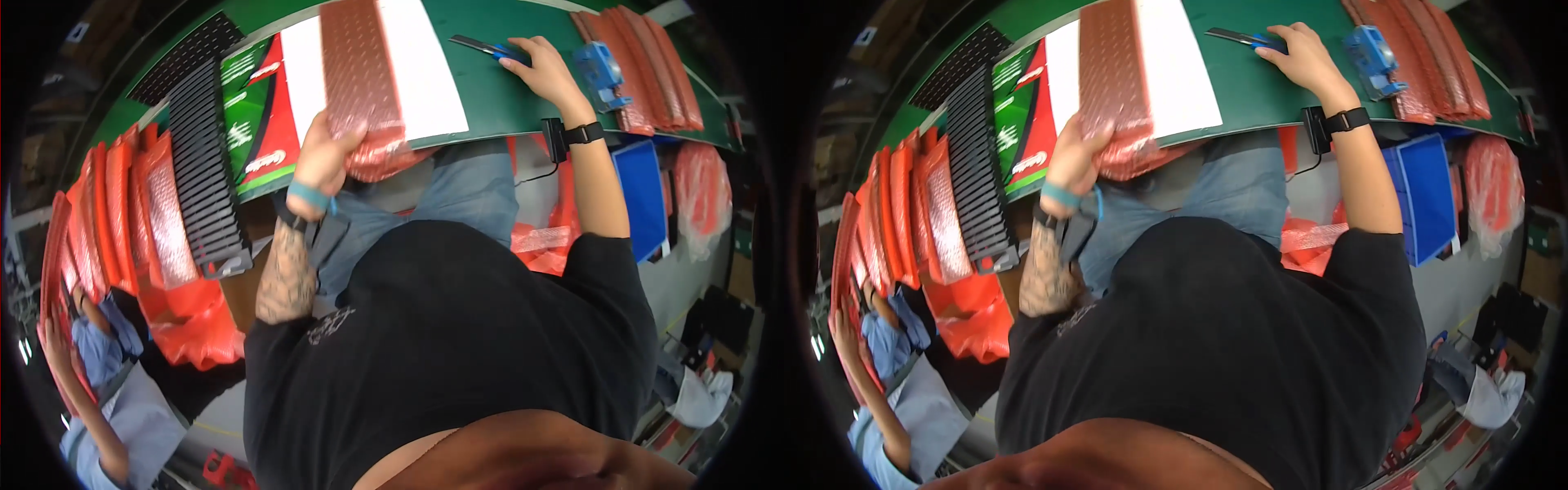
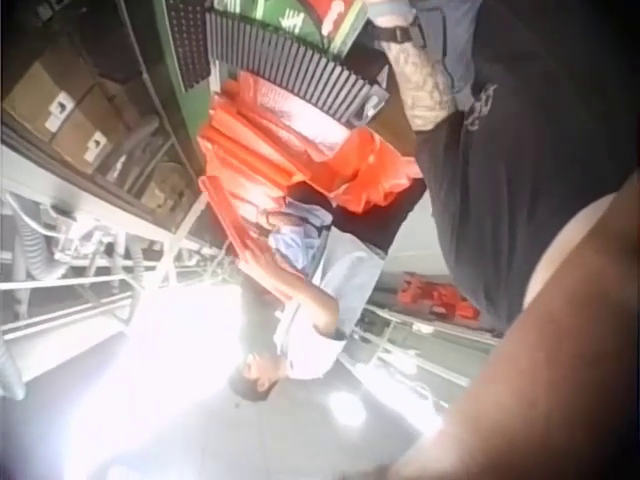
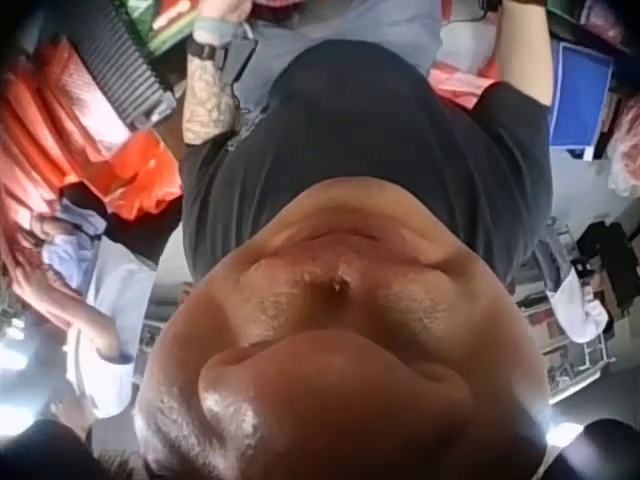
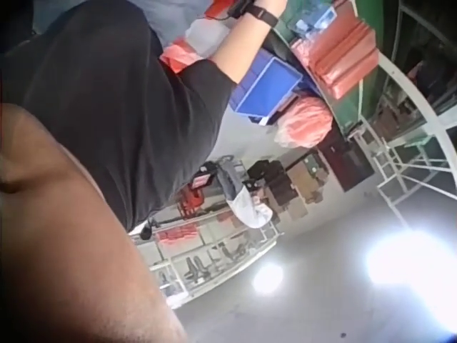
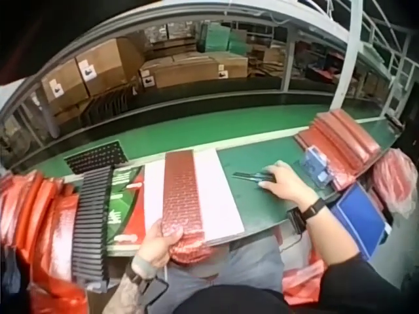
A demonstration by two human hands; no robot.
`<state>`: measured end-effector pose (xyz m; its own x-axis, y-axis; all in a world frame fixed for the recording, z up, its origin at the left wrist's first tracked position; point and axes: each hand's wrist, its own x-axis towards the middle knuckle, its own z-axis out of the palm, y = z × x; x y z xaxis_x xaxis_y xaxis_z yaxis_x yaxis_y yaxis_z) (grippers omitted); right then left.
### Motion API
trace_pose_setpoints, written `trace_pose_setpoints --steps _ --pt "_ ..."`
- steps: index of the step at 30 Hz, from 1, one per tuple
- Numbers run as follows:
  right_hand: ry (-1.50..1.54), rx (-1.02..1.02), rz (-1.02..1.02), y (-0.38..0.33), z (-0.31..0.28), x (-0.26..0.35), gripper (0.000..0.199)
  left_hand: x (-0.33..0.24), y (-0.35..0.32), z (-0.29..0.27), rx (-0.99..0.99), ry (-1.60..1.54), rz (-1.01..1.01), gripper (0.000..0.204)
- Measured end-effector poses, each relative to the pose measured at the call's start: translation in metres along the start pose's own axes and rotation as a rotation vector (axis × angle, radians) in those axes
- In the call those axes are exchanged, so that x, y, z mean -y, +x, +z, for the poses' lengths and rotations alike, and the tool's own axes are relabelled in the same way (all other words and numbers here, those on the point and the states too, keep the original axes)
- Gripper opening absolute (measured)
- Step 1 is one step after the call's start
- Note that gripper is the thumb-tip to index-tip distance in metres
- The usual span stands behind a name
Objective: Wrapping electronic keyboard components in bubble wrap and stacking them for shipping.
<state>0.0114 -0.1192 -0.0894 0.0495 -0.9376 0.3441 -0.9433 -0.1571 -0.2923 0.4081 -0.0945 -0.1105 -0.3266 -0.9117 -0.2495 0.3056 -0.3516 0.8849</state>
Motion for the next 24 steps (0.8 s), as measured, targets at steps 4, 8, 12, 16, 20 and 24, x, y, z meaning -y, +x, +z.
trace_pose_setpoints --steps 4,8,12,16,20,24 --pt "-0.069 0.124 0.075 0.008 0.010 -0.014 0.031 -0.004 0.039 0.003 -0.011 0.362 0.023 0.055" --pt "-0.069 0.038 0.033 0.009 0.017 -0.022 0.033 -0.005 0.041 -0.007 -0.093 0.932 0.167 0.066" --pt "0.128 -0.047 0.056 0.000 0.014 0.004 0.033 -0.041 0.007 0.042 -0.198 1.167 0.089 0.078" --pt "0.596 0.051 0.252 -0.004 0.018 0.066 0.031 -0.011 0.016 0.012 -0.145 0.973 0.049 0.070" --pt "0.852 0.430 0.403 0.001 0.022 0.124 0.032 0.013 0.009 0.005 -0.201 0.471 0.032 0.058" --pt "0.817 0.548 0.422 0.009 0.041 0.137 0.034 0.008 -0.006 0.019 -0.249 0.100 -0.072 0.048"
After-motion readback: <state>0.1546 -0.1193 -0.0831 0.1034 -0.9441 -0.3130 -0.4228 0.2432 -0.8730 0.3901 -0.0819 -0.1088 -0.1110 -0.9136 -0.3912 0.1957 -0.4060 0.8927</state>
